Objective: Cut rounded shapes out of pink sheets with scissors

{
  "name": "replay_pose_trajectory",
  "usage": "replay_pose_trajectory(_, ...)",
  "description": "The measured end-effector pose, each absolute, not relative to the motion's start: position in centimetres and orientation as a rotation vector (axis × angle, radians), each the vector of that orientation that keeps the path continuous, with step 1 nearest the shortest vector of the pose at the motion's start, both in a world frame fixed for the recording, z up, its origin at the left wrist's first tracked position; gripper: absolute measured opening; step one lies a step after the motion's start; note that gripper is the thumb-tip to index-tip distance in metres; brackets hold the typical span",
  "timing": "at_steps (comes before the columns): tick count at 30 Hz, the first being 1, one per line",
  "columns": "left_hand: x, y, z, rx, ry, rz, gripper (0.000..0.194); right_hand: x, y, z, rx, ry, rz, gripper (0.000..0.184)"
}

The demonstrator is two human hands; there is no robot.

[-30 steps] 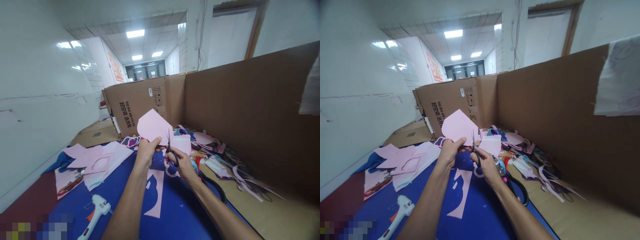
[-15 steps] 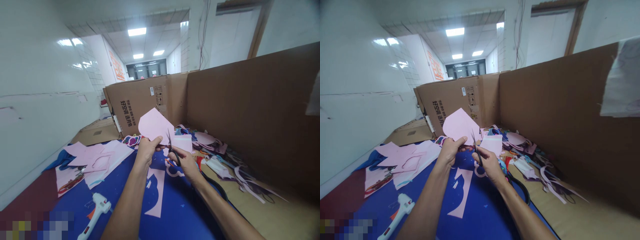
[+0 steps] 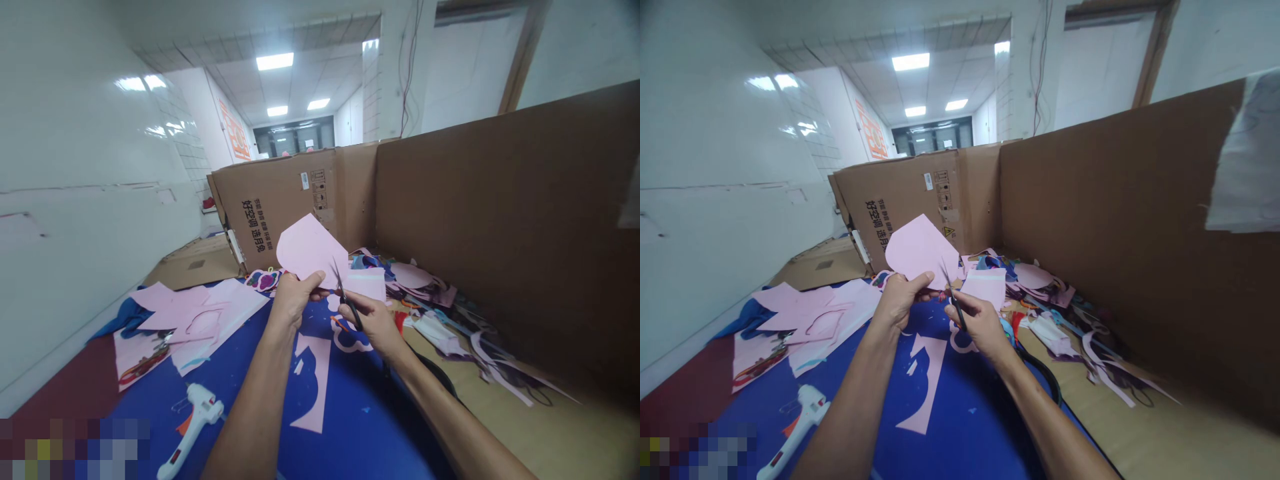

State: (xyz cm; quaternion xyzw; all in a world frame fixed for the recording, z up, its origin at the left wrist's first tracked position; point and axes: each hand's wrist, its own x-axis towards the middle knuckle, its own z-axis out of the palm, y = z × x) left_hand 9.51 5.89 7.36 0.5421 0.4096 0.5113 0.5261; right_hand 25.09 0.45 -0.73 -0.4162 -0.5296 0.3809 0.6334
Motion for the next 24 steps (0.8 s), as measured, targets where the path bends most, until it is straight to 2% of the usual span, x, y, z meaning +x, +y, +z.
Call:
replay_pose_trajectory(13,9.36,5.98,7.39,1.292,0.976,1.207,0.018,25.65,0.0,-0.07,-1.017,-1.313,0.812,0.046)
replay_pose_trajectory(24,9.31,6.15,7.14,1.316,0.988,1.19,0.019,25.71,0.15,-0.28,-1.072,-1.336,0.803,0.053)
